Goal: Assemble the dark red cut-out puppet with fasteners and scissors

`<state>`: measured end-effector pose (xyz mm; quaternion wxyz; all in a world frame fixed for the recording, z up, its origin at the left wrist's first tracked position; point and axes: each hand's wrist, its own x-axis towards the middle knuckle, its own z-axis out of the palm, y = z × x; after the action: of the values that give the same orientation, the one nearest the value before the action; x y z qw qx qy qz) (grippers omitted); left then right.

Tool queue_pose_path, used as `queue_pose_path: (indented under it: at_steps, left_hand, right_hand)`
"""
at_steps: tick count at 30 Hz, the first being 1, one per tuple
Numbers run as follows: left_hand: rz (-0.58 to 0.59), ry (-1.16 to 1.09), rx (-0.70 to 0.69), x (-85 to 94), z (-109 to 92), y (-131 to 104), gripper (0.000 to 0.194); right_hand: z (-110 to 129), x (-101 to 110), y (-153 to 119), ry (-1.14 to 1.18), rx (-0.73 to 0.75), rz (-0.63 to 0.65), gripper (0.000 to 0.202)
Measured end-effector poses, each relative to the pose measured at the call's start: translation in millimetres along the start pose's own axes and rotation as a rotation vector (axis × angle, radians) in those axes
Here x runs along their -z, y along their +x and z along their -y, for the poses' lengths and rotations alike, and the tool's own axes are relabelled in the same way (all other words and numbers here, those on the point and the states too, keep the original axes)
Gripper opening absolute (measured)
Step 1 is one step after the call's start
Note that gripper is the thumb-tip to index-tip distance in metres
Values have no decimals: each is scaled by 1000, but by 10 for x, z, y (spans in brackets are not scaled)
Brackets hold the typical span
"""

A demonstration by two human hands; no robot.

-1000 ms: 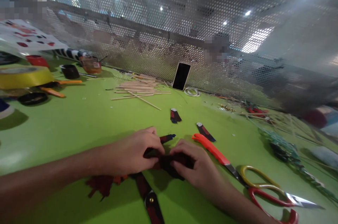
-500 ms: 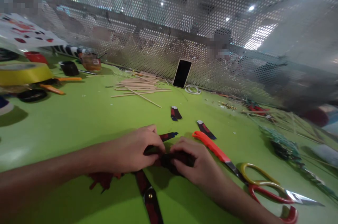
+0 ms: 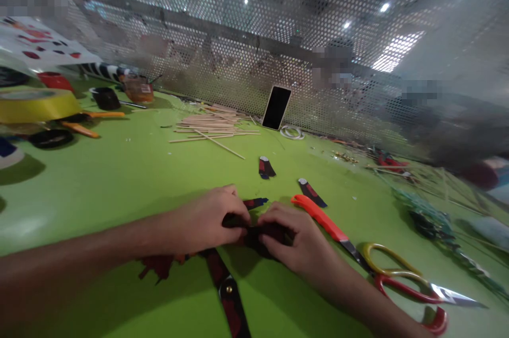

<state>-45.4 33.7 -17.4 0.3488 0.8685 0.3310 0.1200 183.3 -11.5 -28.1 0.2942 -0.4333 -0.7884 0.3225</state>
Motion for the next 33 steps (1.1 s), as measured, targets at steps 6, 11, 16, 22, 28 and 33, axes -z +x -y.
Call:
queue_pose_path:
  at_steps: [6,11,16,22,28,33]
  left_hand:
    - [-10,-6,-8,4,24,4,13]
    - [-27,-9,-76,4,19,31,7]
    - [-57,21,-32,-32,53,50,7]
    - [-105,-30,-4,-57,64,48,10]
    - [-104,-64,78,-64,56,50,13]
    - [-100,-84,153,-56,38,66,13]
  right_hand:
    - [16,5,21,2,-13,10,22]
    - [-12,-7,31,-36,-4,14,22]
    - [-37,-33,19,-68,38,5,24]
    - [-60,-57,7,-147,-3,-28,21]
    - [-83,-52,5,-141,-46,-30,23]
    - [-102,-57,1,-116,-21,-53,25]
